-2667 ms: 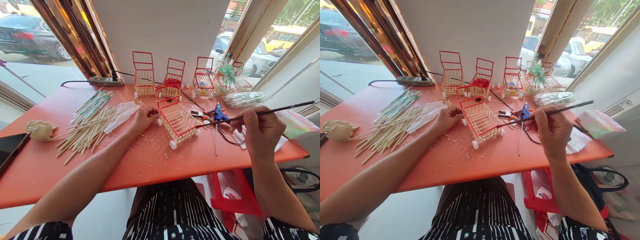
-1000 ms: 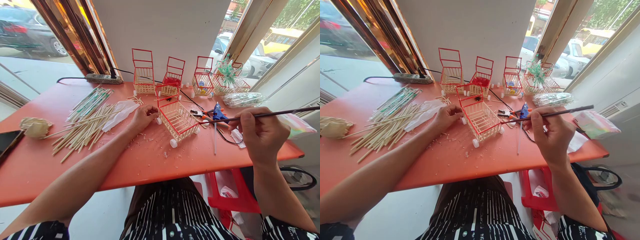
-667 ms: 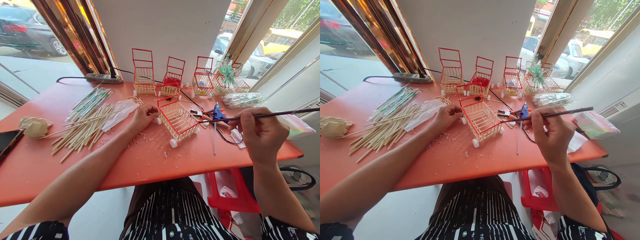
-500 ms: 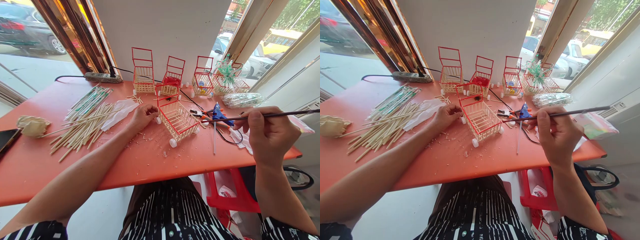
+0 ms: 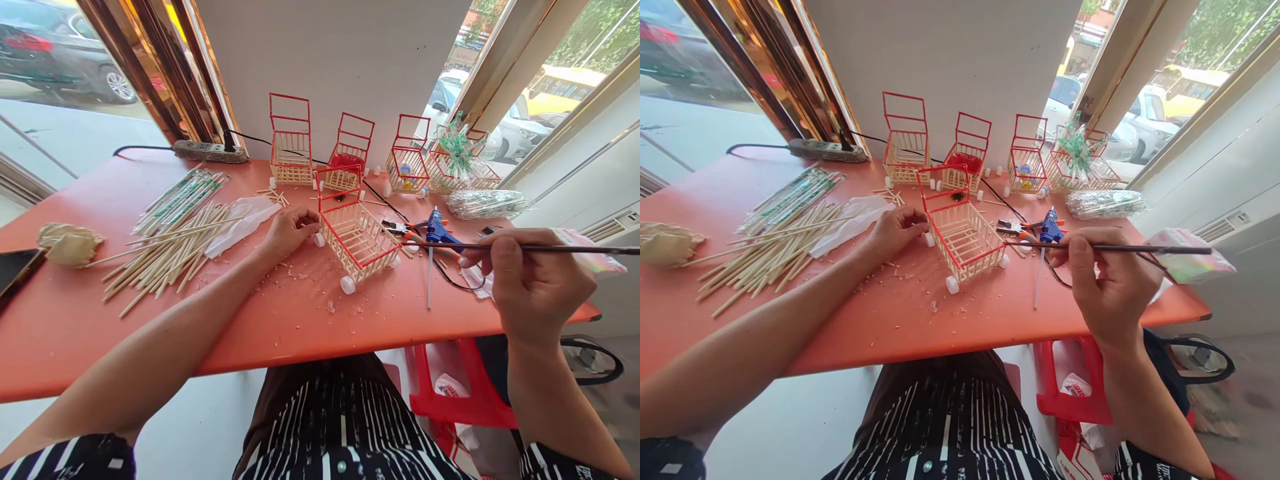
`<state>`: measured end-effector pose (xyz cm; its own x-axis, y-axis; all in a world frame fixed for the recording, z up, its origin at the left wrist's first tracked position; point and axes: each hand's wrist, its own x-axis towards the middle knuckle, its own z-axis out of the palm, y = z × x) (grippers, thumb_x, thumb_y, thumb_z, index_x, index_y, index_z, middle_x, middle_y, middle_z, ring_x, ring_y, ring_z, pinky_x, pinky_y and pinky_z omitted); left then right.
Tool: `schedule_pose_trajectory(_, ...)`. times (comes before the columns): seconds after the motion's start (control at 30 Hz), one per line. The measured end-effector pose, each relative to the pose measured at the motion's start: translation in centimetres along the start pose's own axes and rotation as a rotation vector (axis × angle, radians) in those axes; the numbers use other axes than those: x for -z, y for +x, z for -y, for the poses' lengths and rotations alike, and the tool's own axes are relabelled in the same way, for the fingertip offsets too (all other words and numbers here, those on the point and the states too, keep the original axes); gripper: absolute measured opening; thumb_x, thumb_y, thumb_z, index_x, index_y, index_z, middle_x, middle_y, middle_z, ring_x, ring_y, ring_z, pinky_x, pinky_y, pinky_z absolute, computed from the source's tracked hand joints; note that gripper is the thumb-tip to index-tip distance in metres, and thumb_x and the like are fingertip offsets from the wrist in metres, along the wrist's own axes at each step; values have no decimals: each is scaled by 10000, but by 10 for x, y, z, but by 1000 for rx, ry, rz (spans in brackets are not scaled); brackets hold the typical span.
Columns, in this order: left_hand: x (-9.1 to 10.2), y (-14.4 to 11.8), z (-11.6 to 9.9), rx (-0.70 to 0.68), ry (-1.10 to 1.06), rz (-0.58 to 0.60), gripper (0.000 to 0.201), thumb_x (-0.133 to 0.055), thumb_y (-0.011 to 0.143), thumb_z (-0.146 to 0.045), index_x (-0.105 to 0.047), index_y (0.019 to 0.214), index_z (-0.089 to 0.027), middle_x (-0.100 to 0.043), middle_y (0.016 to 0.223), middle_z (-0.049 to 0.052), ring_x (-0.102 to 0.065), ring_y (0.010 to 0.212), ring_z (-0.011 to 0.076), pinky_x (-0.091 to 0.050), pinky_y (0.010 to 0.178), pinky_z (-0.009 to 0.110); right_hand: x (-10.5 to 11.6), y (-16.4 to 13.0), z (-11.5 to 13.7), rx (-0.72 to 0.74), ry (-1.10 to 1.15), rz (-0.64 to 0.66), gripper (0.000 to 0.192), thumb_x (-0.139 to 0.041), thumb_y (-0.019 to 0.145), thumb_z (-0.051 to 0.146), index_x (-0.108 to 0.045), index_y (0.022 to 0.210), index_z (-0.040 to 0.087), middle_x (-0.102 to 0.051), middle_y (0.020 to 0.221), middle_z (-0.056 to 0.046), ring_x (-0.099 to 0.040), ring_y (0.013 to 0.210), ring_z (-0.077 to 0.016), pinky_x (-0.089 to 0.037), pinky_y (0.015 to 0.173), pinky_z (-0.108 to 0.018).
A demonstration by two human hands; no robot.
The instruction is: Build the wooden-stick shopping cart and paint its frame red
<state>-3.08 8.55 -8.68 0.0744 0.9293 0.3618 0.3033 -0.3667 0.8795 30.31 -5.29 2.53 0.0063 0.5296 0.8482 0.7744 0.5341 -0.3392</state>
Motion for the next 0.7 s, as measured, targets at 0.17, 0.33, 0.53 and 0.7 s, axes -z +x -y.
schedule_pose_trajectory(0.17, 0, 0, -2, -3, 1, 11, 170, -729, 725, -347, -716, 788, -189, -713, 719, 2, -617, 611, 139, -493, 643, 276, -4, -6, 10, 210, -29, 57, 114, -647, 969, 165, -743, 955, 224, -781, 717, 32, -761, 659, -127, -560, 639, -244)
schedule_pose_trajectory(0.33, 0, 0, -2, 9, 4, 15, 173, -729, 732, -347, -716, 803, -189, -718, 713, 1, -616, 609, 141, -503, 646, 275, -6, -12, 22, 296, 0, 123, 136, -637, 967, 129, -729, 991, 226, -769, 726, 46, -752, 646, -110, -578, 654, -240)
schedule_pose_trajectory(0.53, 0, 1, 4, 3, -5, 17, 165, -726, 739, -323, -721, 826, -183, -729, 759, 17, -647, 665, 155, -526, 672, 278, -6, -26, 34, 159, 110, 117, 141, -645, 989, 267, -769, 976, 333, -784, 764, 24, -769, 661, -196, -619, 600, -362)
schedule_pose_trajectory(0.7, 0, 2, 6, -1, 0, 22, 189, -730, 735, -357, -713, 826, -192, -714, 745, 12, -634, 660, 159, -526, 664, 285, -9, -30, 35, 39, 179, 31, 156, -636, 1001, 414, -757, 946, 333, -764, 707, 3, -753, 613, -229, -606, 523, -387)
